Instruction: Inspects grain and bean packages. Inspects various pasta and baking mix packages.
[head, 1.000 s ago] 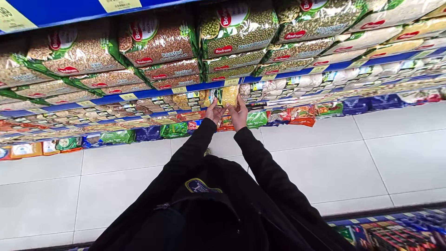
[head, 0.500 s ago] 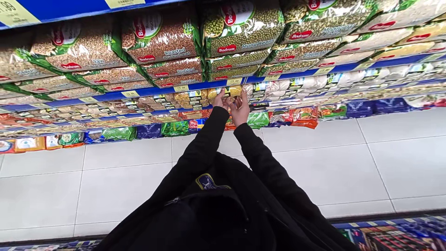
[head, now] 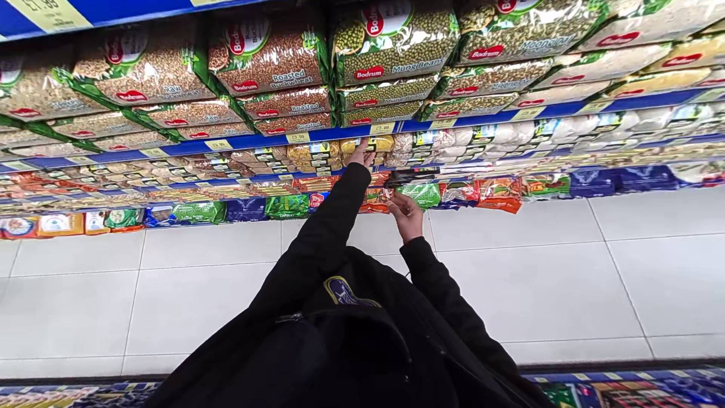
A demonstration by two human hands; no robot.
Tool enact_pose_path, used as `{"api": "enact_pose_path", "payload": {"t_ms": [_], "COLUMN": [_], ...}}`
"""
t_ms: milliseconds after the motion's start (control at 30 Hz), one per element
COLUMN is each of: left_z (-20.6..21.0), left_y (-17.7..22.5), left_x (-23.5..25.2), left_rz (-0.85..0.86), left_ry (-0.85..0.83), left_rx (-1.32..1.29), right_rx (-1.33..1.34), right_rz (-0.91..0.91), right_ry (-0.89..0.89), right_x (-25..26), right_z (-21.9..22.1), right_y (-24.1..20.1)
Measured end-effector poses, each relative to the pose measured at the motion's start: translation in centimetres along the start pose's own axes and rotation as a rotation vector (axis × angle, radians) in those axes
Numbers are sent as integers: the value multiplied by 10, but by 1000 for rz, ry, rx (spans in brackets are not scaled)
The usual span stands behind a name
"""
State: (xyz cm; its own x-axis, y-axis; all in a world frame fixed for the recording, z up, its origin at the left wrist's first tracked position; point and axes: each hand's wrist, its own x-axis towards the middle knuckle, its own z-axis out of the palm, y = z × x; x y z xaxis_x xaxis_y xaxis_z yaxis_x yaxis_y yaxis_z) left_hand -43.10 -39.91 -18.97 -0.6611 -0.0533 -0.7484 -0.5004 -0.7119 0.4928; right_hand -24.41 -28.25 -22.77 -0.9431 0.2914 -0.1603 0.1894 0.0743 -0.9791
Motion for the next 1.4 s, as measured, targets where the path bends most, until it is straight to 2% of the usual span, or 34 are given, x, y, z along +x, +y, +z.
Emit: {"api": "enact_pose_path", "payload": {"t_ms": [133, 300, 400, 500, 567, 667, 767, 900, 1067, 1400], "left_z": [-16, -36, -68, -122, -155, -195, -222, -242, -250, -256], "left_y": [-6, -4, -13, -25, -32, -53, -83, -106, -115, -110], "left_x": [0, -46, -116, -206, -250, -292, -312, -340, -357, -356], "left_rz": [56, 48, 98, 289, 409, 584, 753, 882, 782, 780], "left_ry": [-86, -141, -328, -561, -625, -616, -586, -591, -596, -588], "left_rx": [26, 182, 280, 501, 549, 566, 602, 660, 704, 756], "right_rx": [128, 202, 231, 265, 293, 340, 376, 397, 472, 471], "right_rz": [0, -37, -111, -186, -226, -246, -285, -357, -281, -178], "right_ry": [-34, -60, -108, -153, -185, -241, -299, -376, -471, -415], "right_x": [-36, -83, -115, -149, -167, -188, -201, -221, -237, -231], "right_z": [-17, -36, -54, -76, -91, -105, -114, -118, -120, -112], "right_y": [-4, -31, -48, -61, -69, -75, -75, -77, -77, -66]}}
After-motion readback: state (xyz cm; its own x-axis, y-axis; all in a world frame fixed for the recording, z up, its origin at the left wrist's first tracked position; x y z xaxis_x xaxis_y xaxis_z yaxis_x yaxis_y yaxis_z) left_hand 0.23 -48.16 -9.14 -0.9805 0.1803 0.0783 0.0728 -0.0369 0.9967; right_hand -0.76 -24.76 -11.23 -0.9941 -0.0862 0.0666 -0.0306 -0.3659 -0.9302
